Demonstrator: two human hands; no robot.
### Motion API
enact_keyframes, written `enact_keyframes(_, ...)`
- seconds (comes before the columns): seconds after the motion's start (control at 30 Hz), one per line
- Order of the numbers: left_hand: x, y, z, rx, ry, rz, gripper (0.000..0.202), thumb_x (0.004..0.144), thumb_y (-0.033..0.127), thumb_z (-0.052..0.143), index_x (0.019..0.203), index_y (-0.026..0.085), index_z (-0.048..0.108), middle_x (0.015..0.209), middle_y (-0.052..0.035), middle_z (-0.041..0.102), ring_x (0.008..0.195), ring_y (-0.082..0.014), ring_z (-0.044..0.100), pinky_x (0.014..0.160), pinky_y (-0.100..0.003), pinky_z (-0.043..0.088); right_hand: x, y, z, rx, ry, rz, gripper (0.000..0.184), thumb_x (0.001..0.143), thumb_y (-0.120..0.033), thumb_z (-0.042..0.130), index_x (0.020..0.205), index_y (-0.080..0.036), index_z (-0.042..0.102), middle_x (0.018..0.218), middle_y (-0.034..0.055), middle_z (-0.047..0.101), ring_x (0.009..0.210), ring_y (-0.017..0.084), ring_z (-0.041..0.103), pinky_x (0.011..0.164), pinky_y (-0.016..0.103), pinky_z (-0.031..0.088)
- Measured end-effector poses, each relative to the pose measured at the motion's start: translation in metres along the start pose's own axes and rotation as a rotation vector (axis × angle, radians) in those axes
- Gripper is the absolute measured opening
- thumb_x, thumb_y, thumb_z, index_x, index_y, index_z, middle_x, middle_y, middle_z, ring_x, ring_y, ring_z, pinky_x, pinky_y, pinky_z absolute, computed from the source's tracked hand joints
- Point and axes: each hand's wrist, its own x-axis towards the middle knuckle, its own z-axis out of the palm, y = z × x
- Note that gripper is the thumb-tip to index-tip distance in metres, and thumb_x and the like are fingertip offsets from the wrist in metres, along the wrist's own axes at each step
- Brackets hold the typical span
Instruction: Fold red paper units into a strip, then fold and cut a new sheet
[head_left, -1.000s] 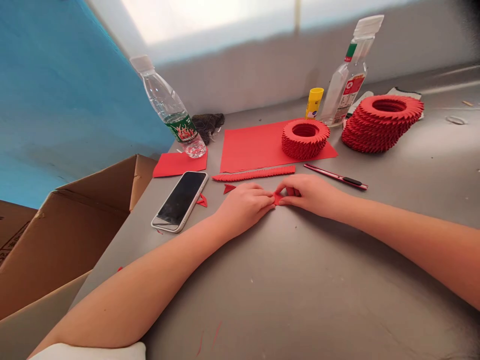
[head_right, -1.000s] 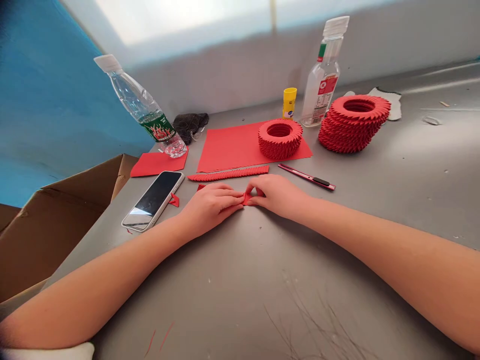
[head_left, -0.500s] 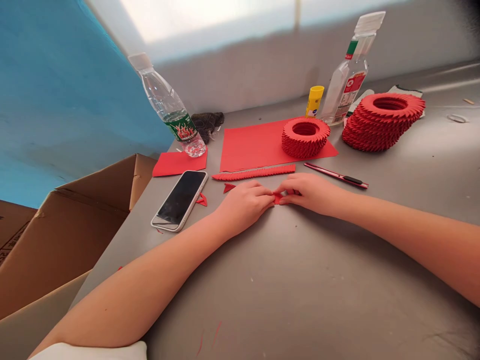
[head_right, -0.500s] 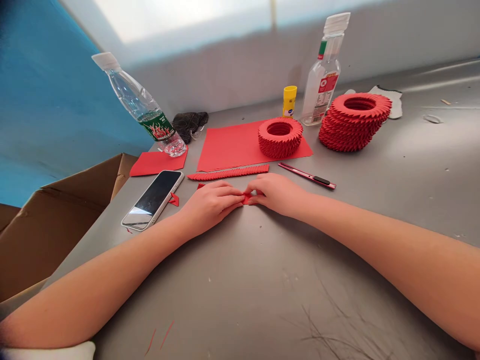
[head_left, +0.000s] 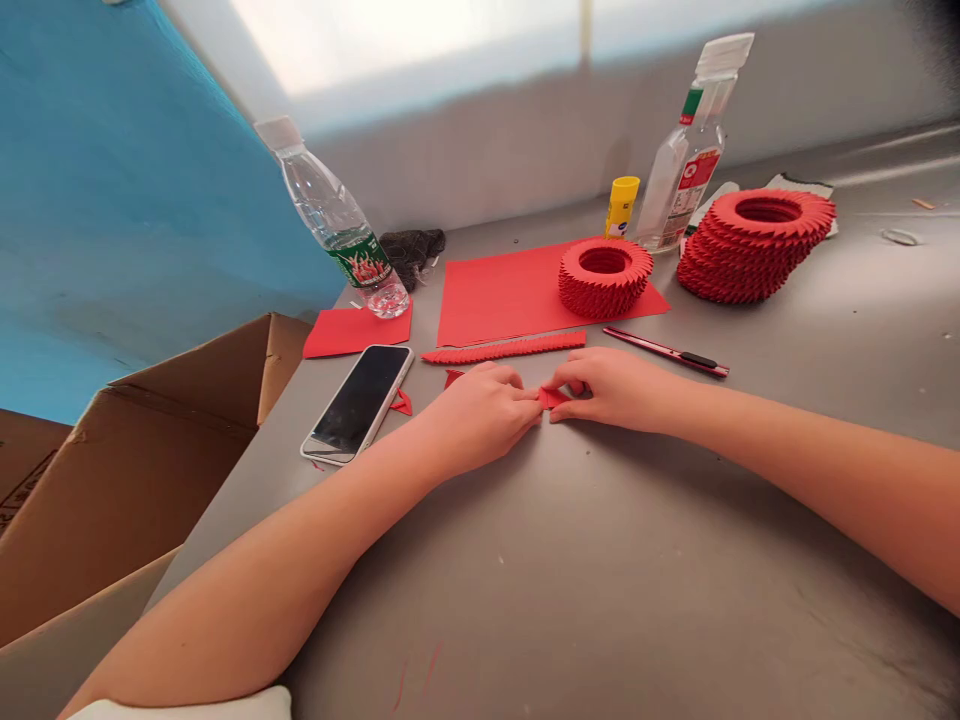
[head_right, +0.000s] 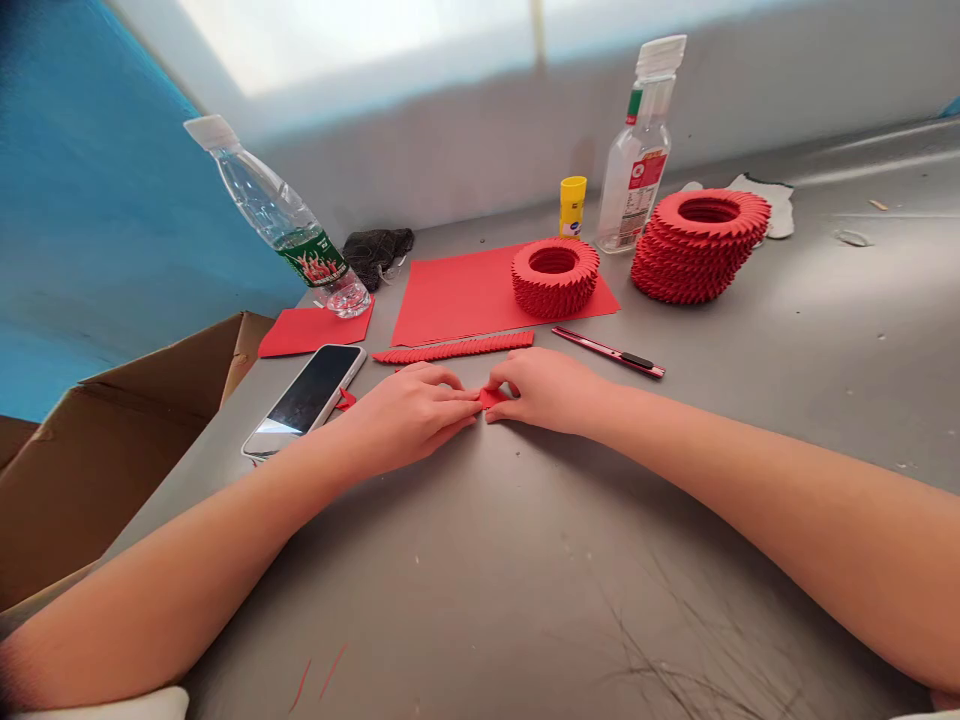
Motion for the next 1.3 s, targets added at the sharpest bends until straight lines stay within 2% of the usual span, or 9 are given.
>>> enact_keyframes(0.17,-0.006,-0.002,-0.018,-0.007,-0.057,-0.116,0.028,0.088,0.03,0.044,0.077,0.017,0.066,0.065,-0.0064,0.062,0.069,-0.0192,0.059,0.063,-0.03,0.044,-0.006,0.003,0.003,-0.08,0.055,-0.091,0.023,0.08,-0.037,0.051,0.083,-0.02,0.066,0.076,0.0037,0.059,0.068,0.015,0.051,0.056,0.026,0.032)
enact_keyframes(0.23,-0.007,-0.004,-0.016,-0.096,0.043,-0.206,0.024,0.084,0.037,0.051,0.091,0.018,0.064,0.08,-0.0066,0.065,0.081,-0.021,0.06,0.07,-0.031,0.046,-0.009,0.003,0.004,-0.156,0.128,-0.167,0.025,0.084,-0.031,0.045,0.076,-0.018,0.065,0.076,0.0052,0.059,0.071,0.016,0.051,0.059,0.027,0.033)
enact_keyframes(0.3,-0.005,-0.004,-0.009,-0.28,0.135,-0.262,0.044,0.076,0.04,0.061,0.115,0.021,0.053,0.108,-0.0067,0.061,0.102,-0.0228,0.055,0.082,-0.033,0.045,-0.012,0.001,0.004,-0.155,0.216,-0.182,0.029,0.086,-0.027,0.041,0.07,-0.017,0.063,0.073,0.0052,0.059,0.07,0.015,0.051,0.06,0.027,0.033)
enact_keyframes(0.37,-0.003,-0.001,0.0,-0.52,0.164,-0.304,0.065,0.073,0.036,0.066,0.13,0.025,0.036,0.125,-0.0055,0.052,0.107,-0.0211,0.053,0.087,-0.032,0.045,-0.012,-0.004,0.002,-0.062,0.265,-0.144,0.027,0.086,-0.025,0.042,0.069,-0.017,0.061,0.068,0.0028,0.058,0.063,0.013,0.049,0.059,0.025,0.033)
enact_keyframes(0.53,0.004,0.009,0.012,-1.098,0.266,-0.495,0.048,0.084,0.018,0.051,0.129,0.026,0.035,0.098,-0.002,0.066,0.089,-0.0144,0.063,0.078,-0.027,0.051,-0.012,-0.017,-0.002,0.246,0.238,-0.032,0.025,0.085,-0.03,0.044,0.071,-0.019,0.062,0.062,-0.0017,0.058,0.055,0.01,0.045,0.053,0.023,0.033)
enact_keyframes(0.67,0.005,0.009,0.009,-1.356,0.277,-0.554,0.048,0.081,0.018,0.056,0.127,0.023,0.039,0.092,-0.0047,0.067,0.081,-0.0163,0.065,0.068,-0.027,0.054,-0.012,-0.02,-0.001,0.479,0.236,0.077,0.02,0.081,-0.03,0.05,0.074,-0.02,0.065,0.068,-0.0013,0.063,0.06,0.01,0.051,0.055,0.023,0.037)
enact_keyframes(0.9,0.007,0.006,0.004,-1.551,0.307,-0.629,0.053,0.078,0.02,0.062,0.126,0.019,0.041,0.088,-0.0075,0.068,0.078,-0.0194,0.066,0.064,-0.027,0.054,-0.008,-0.012,0.001,0.978,0.217,0.233,0.028,0.076,-0.043,0.057,0.067,-0.017,0.063,0.066,0.0015,0.06,0.061,0.012,0.054,0.052,0.024,0.042)
enact_keyframes(1.03,0.008,0.007,0.001,-1.571,0.329,-0.665,0.053,0.075,0.019,0.064,0.125,0.018,0.043,0.084,-0.0065,0.069,0.075,-0.0182,0.067,0.063,-0.026,0.053,-0.007,-0.006,0.002,1.324,0.099,0.25,0.022,0.075,-0.039,0.062,0.071,-0.017,0.063,0.072,0.002,0.061,0.065,0.012,0.056,0.054,0.025,0.045)
enact_keyframes(1.3,0.007,0.009,-0.001,-1.562,0.326,-0.642,0.053,0.075,0.022,0.065,0.124,0.019,0.044,0.083,-0.0056,0.069,0.077,-0.0193,0.066,0.066,-0.029,0.054,-0.008,-0.009,0.003,1.229,0.067,0.215,0.02,0.073,-0.037,0.064,0.072,-0.017,0.066,0.07,0.001,0.061,0.063,0.011,0.055,0.055,0.024,0.044)
